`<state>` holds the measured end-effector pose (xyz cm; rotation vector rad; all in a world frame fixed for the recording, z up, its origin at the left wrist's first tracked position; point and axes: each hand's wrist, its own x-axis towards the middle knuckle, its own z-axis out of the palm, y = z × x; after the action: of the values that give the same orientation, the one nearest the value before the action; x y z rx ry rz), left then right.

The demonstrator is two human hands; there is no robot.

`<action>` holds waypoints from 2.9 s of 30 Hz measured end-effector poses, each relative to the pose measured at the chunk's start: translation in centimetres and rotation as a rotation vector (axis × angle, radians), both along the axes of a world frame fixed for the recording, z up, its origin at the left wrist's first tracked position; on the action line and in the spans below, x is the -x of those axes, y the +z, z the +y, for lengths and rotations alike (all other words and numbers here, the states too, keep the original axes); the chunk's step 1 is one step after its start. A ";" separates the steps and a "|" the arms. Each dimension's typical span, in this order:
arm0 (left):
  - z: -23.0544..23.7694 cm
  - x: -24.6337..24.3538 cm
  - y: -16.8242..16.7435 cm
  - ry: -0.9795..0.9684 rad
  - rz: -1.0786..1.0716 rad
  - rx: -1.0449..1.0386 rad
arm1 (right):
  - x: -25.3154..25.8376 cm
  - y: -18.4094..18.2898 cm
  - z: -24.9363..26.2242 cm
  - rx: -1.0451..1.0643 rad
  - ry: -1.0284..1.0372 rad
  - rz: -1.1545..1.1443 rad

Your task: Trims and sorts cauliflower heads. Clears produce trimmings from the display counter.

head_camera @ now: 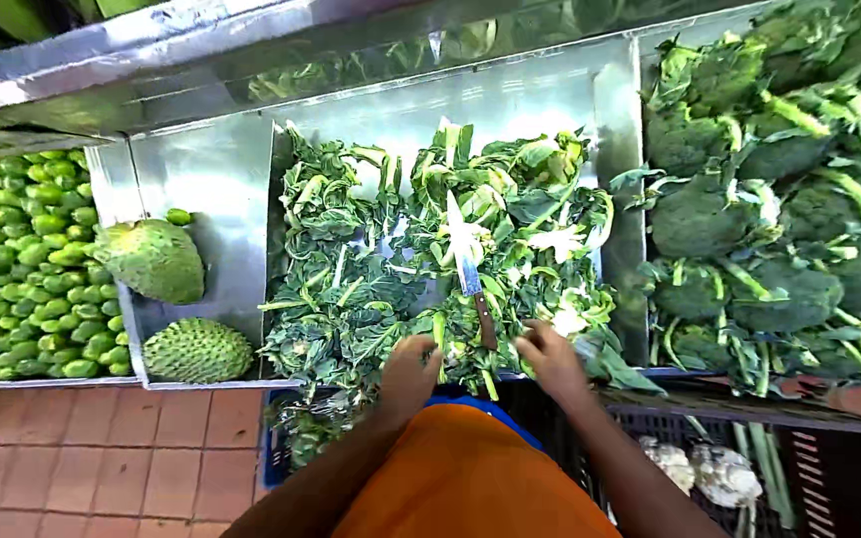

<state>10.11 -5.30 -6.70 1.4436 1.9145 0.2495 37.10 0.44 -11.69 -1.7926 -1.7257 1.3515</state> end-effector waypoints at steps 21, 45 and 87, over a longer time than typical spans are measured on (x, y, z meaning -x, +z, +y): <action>15.3 -2.4 -9.3 -0.049 -0.222 0.474 | -4.2 2.0 1.0 0.203 -0.446 0.132; 21.3 -0.1 2.2 -0.023 -0.714 0.250 | 5.0 2.4 5.2 0.418 -0.702 0.645; 20.7 8.0 -8.7 0.561 -0.289 -0.313 | 15.0 1.6 8.8 -0.602 0.063 -0.248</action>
<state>2.13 15.40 -15.37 0.9485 2.0540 0.9998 22.05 9.29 -10.09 -1.5996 -2.0436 0.5389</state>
